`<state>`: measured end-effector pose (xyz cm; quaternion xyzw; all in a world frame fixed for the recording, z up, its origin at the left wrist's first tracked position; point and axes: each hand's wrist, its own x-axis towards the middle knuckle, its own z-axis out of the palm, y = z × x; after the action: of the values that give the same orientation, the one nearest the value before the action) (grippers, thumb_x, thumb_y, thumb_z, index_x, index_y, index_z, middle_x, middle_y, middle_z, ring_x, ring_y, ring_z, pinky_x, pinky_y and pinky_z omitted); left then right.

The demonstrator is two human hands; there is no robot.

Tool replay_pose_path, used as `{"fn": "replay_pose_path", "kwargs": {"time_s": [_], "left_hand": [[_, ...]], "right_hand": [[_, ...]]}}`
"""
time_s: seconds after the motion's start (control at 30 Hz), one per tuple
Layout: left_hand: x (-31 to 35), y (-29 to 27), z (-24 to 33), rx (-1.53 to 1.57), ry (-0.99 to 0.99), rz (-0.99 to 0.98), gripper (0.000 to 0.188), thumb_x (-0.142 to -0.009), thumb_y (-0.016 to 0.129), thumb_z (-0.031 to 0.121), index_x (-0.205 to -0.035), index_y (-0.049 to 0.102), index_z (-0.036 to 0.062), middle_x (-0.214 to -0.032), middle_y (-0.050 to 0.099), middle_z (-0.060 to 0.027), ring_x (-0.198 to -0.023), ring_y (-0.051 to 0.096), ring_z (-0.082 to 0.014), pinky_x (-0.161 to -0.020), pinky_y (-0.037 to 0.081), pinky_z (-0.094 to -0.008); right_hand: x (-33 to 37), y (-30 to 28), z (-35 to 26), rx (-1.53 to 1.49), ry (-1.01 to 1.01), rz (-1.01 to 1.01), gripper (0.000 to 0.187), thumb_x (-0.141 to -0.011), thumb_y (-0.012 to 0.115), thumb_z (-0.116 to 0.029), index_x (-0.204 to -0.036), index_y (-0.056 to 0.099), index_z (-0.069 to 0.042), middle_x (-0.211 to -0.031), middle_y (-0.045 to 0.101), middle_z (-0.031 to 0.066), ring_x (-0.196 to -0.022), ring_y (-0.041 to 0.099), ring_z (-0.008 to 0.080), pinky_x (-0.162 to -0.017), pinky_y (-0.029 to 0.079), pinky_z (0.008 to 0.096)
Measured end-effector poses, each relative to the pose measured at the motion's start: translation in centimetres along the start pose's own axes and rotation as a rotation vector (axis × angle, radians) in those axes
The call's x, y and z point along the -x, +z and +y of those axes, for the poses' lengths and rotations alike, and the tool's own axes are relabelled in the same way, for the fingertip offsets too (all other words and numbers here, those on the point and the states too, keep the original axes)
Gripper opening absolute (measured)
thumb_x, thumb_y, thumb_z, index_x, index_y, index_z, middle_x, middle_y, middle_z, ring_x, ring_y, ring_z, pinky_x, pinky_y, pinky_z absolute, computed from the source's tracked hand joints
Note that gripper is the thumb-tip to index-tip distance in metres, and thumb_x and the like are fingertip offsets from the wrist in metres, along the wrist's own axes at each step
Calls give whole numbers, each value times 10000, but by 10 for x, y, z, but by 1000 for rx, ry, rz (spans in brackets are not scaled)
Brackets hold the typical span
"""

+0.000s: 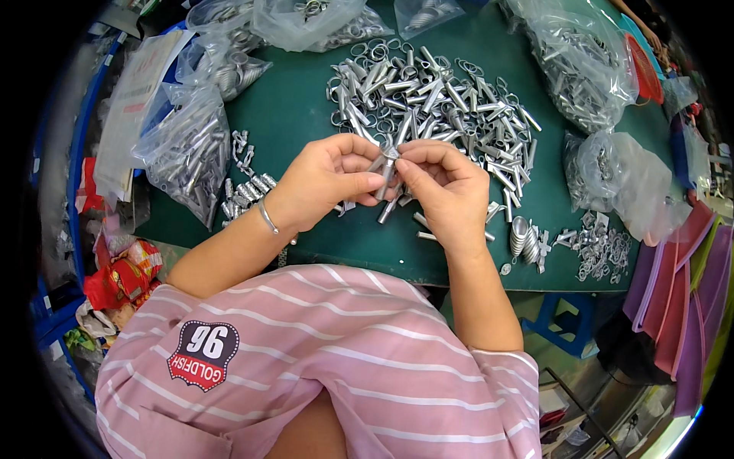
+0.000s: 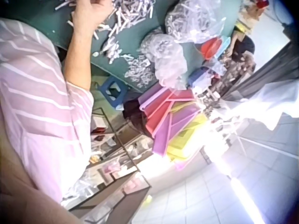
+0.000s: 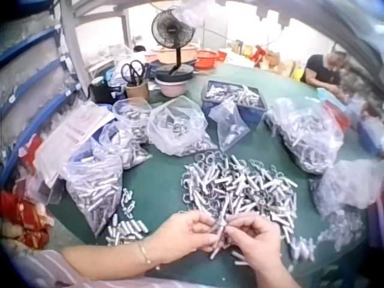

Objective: The person assembles metal hardware by hand, inserting small components into cylindrical silver sleeves and sorting them into piles on a workbench.

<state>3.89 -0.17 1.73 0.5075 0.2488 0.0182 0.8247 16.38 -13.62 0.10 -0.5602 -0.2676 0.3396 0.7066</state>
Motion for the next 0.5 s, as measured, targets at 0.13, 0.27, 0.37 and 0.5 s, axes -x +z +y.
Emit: {"fn": "replay_pose_path", "kwargs": {"time_s": [0.13, 0.27, 0.37, 0.5], "left_hand": [[4, -4, 0, 81, -52, -15, 264, -856, 640, 23, -1095, 547, -40, -948, 675, -138, -860, 679, -185, -699, 559, -252], [5, -3, -1, 34, -17, -50, 265, -850, 649, 24, -1088, 550, -34, -947, 675, -133, -838, 676, -176, -695, 551, -243], [6, -3, -3, -57, 11, -70, 266, -844, 655, 25, -1084, 553, -26, -936, 675, -123, -818, 673, -170, -678, 536, -239], [9, -7, -3, -112, -26, -110, 259, -848, 652, 34, -1083, 555, -20, -918, 672, -112, -800, 668, -162, -661, 517, -239]], "right_hand": [[-1, 2, -2, -56, 152, 20, 166, -828, 671, 19, -979, 618, 66, -948, 651, 108, -829, 636, 144, -731, 528, 251], [3, 4, -2, -95, 225, -49, 220, -828, 686, -9, -1016, 587, 46, -900, 645, 93, -797, 623, 127, -729, 525, 254], [2, 3, 0, -68, 152, -18, 206, -820, 694, -9, -995, 600, 44, -897, 649, 91, -785, 622, 119, -700, 529, 257], [0, -6, 5, -214, 134, 110, 167, -823, 694, -19, -972, 631, 21, -840, 662, 67, -741, 622, 112, -669, 514, 230]]}}
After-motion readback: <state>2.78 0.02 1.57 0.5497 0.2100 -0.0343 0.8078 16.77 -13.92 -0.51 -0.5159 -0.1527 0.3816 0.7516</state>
